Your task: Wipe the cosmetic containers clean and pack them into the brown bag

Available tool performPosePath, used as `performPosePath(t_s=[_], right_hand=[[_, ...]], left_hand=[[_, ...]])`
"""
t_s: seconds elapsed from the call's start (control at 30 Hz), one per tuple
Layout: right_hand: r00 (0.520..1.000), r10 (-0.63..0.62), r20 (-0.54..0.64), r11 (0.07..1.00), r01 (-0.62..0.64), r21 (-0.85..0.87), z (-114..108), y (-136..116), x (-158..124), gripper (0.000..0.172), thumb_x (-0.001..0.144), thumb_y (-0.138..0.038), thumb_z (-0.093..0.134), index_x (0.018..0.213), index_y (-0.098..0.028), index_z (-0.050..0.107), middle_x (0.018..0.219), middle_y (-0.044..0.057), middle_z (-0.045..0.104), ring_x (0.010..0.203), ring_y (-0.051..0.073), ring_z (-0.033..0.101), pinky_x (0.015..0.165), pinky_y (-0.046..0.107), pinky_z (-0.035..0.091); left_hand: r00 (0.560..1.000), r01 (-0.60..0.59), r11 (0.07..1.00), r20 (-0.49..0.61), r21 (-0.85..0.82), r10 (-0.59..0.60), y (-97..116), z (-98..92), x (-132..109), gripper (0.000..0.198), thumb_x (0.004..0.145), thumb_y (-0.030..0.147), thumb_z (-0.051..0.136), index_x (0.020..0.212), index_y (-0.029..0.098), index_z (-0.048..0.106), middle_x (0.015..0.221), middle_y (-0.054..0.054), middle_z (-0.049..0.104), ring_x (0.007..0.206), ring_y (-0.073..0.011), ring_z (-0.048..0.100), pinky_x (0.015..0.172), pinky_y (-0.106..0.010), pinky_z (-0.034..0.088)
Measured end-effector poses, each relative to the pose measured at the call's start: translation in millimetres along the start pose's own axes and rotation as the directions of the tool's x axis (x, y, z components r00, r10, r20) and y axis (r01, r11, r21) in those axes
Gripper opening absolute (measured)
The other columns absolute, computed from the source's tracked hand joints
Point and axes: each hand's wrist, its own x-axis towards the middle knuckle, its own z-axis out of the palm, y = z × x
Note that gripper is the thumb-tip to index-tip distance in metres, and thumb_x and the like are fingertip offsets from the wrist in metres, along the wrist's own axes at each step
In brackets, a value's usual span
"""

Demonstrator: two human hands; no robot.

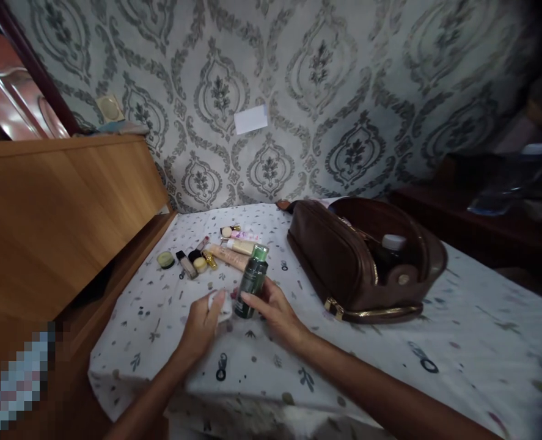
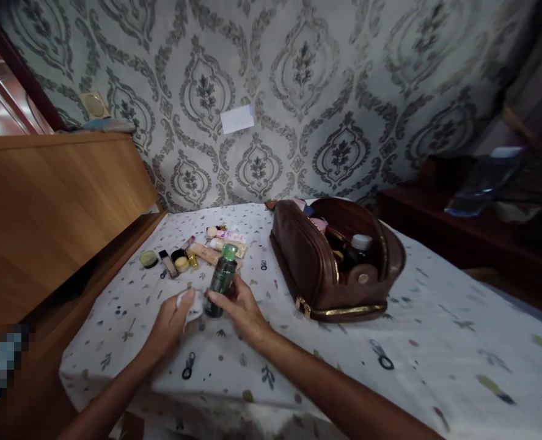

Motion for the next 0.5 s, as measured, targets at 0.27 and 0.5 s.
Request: performPosePath(t_s=[0.27, 0.5], right_hand=[[0.983, -0.183, 0.022, 0.733, 0.152, -0.663, -3, 4, -12, 0.023, 0.079, -0.031, 0.058, 0.093, -0.024, 0.042, 0.082, 0.0, 0.055, 0.073, 0.019, 0.052, 0.067, 0.03, 0.043], [0.995, -0.062, 0.08, 0.713, 0.1, -0.694, -5, 1, -15, 0.025, 0.072, -0.026, 0.059, 0.09, -0.022, 0.043, 0.078, -0.001, 0.053, 0.07, 0.017, 0.049, 0.064, 0.028, 0.038]], left_hand=[[0.984, -0.132, 0.99, -0.126, -0.043, 0.125, 32, 19.9, 18, 0.048, 0.093, 0.048, 0.051, 0.13, 0.018, 0.042, 0.125, -0.012, 0.059, 0.117, -0.0236, 0.056, 0.1, -0.035, 0.043], [0.974, -0.167, 0.982, -0.171, -0.088, 0.15, 41, 27.8, 31, 0.021, 0.083, 0.035, 0.062, 0.098, 0.021, 0.057, 0.086, 0.002, 0.059, 0.079, -0.0151, 0.057, 0.075, -0.025, 0.045]])
